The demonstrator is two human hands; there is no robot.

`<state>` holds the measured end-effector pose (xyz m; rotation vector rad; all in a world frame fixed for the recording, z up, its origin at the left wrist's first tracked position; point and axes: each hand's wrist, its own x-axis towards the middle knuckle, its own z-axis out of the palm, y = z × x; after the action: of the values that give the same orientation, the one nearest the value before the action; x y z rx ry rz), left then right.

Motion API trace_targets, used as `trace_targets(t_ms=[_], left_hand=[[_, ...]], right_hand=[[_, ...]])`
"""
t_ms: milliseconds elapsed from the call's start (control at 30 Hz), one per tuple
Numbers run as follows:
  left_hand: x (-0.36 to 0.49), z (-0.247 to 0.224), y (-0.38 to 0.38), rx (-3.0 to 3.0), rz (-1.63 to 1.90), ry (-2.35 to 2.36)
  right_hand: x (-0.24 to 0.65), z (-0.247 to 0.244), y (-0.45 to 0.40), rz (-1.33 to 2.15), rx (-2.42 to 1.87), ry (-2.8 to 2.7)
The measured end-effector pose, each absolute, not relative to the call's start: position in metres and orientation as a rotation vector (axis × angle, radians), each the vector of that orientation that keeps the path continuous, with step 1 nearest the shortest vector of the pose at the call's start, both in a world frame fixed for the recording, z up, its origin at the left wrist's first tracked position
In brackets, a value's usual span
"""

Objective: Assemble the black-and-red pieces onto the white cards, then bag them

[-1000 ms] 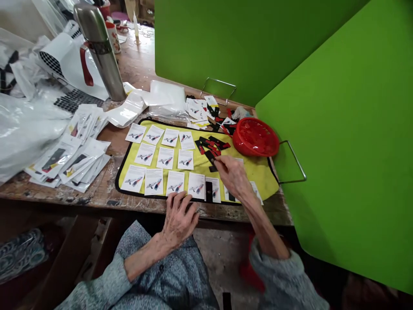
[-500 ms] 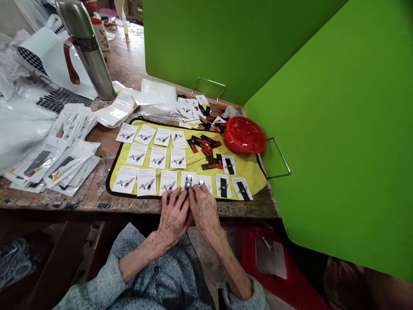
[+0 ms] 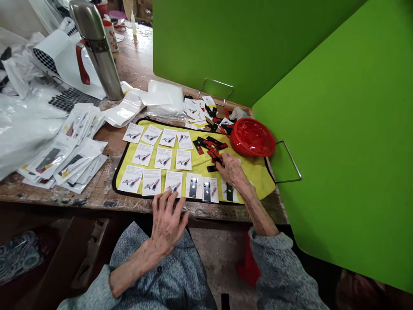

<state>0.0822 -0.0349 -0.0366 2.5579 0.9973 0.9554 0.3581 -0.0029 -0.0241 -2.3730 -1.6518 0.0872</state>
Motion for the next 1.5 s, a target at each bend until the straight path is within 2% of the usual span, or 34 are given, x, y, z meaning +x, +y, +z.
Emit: trace_targets(t_ms=[200, 400, 600, 700, 867, 1000, 1100, 1267, 1500], left_hand=[[0.073, -0.039, -0.031, 2.59, 0.93, 0.974], [0.07, -0.02, -0.034, 2.465, 0.967, 1.02], [0.06, -0.021, -0.026, 2.361, 1.016, 1.164], [0.055, -0.028, -0.022, 2.353, 1.002, 1.196], [0.05, -0.037, -0.023, 2.367, 0.945, 1.165], [0.05, -0.035, -0.025, 2.408, 0.945, 1.168], [0.052, -0.03, -0.026, 2.463, 0.929, 1.158], [0.055, -0.026, -0.025, 2.451, 0.959, 1.122], [0.045, -0.022, -0.023, 2.414, 0.939, 1.18]], right_hand=[[0.354, -0.009, -0.009, 0.27, -2.284, -1.377], [0.279, 0.016, -0.038, -0.055, -2.024, -1.535], [0.197, -0.002, -0.04, -0.426, -1.817, -1.907], [0.183, -0.015, -0.037, -0.394, -1.808, -2.01], [0.174, -0.023, -0.049, -0.14, -1.83, -2.089], [0.187, -0.012, -0.052, 0.045, -1.828, -2.08], [0.23, 0.0, -0.028, 0.074, -1.936, -2.013], [0.318, -0.004, 0.029, -0.214, -2.482, -1.849], [0.345, -0.015, 0.027, -0.288, -2.384, -1.966]])
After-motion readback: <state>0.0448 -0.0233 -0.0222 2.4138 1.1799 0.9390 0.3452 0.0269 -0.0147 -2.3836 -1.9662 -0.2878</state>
